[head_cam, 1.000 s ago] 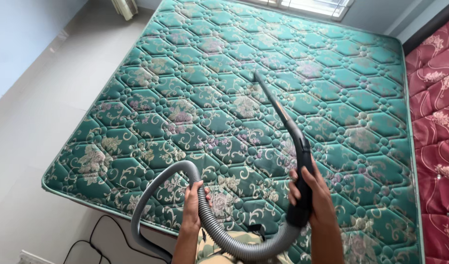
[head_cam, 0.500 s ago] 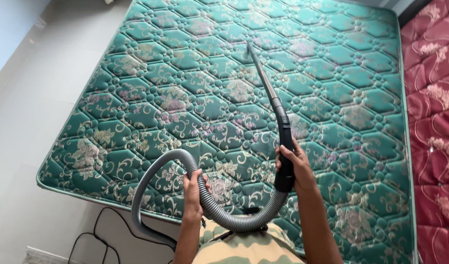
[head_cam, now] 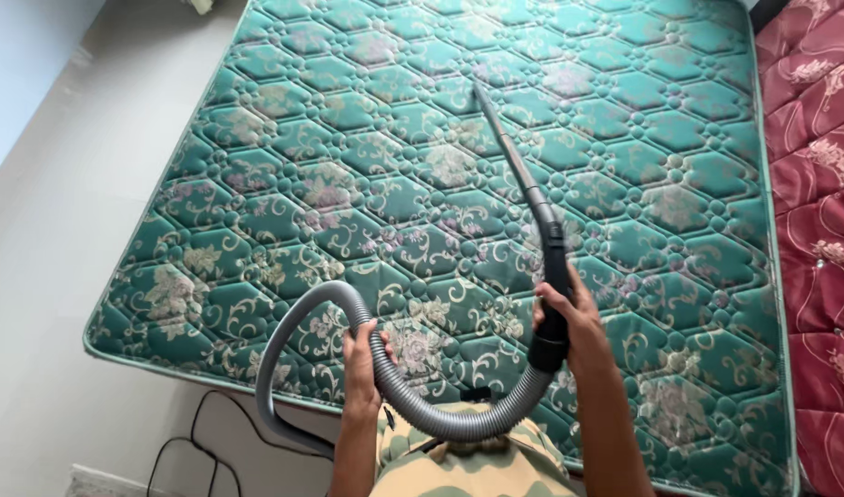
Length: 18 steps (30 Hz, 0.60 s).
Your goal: The person uses a vacuum cleaner with a long hose and nozzle attachment to clean the surface of a teal floral mattress. They systematically move the nozzle back and forth across the mattress, covering the entire surface area in a repetitive sweeping motion.
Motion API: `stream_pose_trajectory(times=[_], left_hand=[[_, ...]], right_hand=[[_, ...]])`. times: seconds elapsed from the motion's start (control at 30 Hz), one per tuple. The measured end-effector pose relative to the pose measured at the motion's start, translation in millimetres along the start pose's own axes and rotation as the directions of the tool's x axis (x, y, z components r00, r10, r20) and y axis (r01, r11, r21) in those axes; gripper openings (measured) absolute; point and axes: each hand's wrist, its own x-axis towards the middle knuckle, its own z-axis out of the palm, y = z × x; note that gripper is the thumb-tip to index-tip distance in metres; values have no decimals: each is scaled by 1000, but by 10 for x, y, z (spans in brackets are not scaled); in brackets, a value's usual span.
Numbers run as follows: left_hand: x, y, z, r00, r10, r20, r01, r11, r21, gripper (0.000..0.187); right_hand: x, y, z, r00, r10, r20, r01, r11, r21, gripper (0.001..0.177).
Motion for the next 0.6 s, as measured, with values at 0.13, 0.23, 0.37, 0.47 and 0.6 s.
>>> stream_pose_trajectory(times=[0.13,0.23,0.37,0.47,0.6], left_hand=[[-60,5,-23,997,4,-74,-2,1000,15,33],[-142,-121,20,997,20,-77,-17,999,44,35],[-169,-131,66,997,62,-44,-61,998,32,35],[-218,-258,69,998,63,-31,-63,998,-18,34],[-334,-529,209,996,42,-82,-37,997,61,33]], right_hand=[[52,161,-313,998,-38,-41,40,998,53,37],[318,435,-484,984,-42,-173,63,991,118,41],[-12,122,-611,983,-55,-176,58,998,10,73],[-245,-111,-599,981,-129,-143,135,990,33,83],[-162,-174,-551,980,-94,-176,76,992,-104,79]])
